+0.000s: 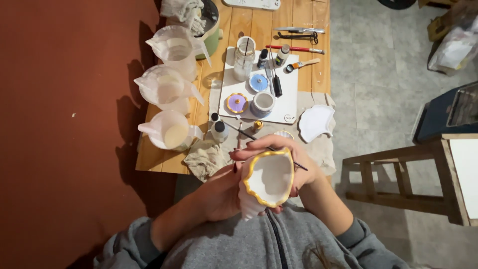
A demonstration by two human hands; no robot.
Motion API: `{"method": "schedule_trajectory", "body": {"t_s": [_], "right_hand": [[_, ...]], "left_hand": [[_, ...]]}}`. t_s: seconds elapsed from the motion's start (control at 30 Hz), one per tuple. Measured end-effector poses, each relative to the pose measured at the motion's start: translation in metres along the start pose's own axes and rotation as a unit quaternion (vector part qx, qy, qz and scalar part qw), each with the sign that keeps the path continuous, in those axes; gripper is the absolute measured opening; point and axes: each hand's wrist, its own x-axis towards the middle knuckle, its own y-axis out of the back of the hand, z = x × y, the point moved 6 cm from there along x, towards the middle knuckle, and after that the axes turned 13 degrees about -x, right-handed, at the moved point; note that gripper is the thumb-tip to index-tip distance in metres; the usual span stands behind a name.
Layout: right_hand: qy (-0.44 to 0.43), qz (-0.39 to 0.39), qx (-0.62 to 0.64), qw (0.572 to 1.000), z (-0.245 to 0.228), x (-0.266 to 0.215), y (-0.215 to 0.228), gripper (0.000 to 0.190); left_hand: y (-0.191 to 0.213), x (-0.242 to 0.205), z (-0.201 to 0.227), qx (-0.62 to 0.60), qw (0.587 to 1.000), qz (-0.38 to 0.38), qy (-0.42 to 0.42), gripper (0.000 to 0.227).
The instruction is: Painting the rim of a conch-shell-shaped candle holder with gold paint using a small brush.
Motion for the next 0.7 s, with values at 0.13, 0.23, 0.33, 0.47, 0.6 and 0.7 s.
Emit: {"method": "schedule_trajectory", "body": {"t_s": [0.13, 0.23, 0.33, 0.47, 0.6, 0.7], "right_hand": [[-0.005, -0.005, -0.001, 1.000, 0.012, -0.005, 0.015, 0.100], [0.078, -0.070, -0.070, 0.992, 0.000, -0.010, 0.010, 0.082], [0.033, -0.021, -0.055, 0.998, 0.008, -0.020, 0.014, 0.078], [0.078, 0.067, -0.126, 0.987, 0.018, -0.033, 0.028, 0.081], [0.104, 0.191, -0.106, 0.970, 0.006, -0.026, 0.030, 0.086], [0.147, 0.289, -0.103, 0.940, -0.009, -0.030, 0.033, 0.090]], "left_hand": [[0.013, 0.002, -0.004, -0.001, 1.000, -0.004, 0.007, 0.072], [0.028, 0.002, -0.010, -0.035, 0.998, 0.033, 0.036, 0.067], [0.008, 0.009, -0.008, -0.009, 0.999, -0.001, 0.043, 0.074], [-0.002, 0.023, -0.001, -0.019, 0.998, 0.036, 0.039, 0.078], [0.025, 0.028, 0.006, 0.063, 0.987, 0.146, 0.022, 0.090], [0.072, 0.017, 0.021, 0.280, 0.916, 0.180, -0.221, 0.059]]}}
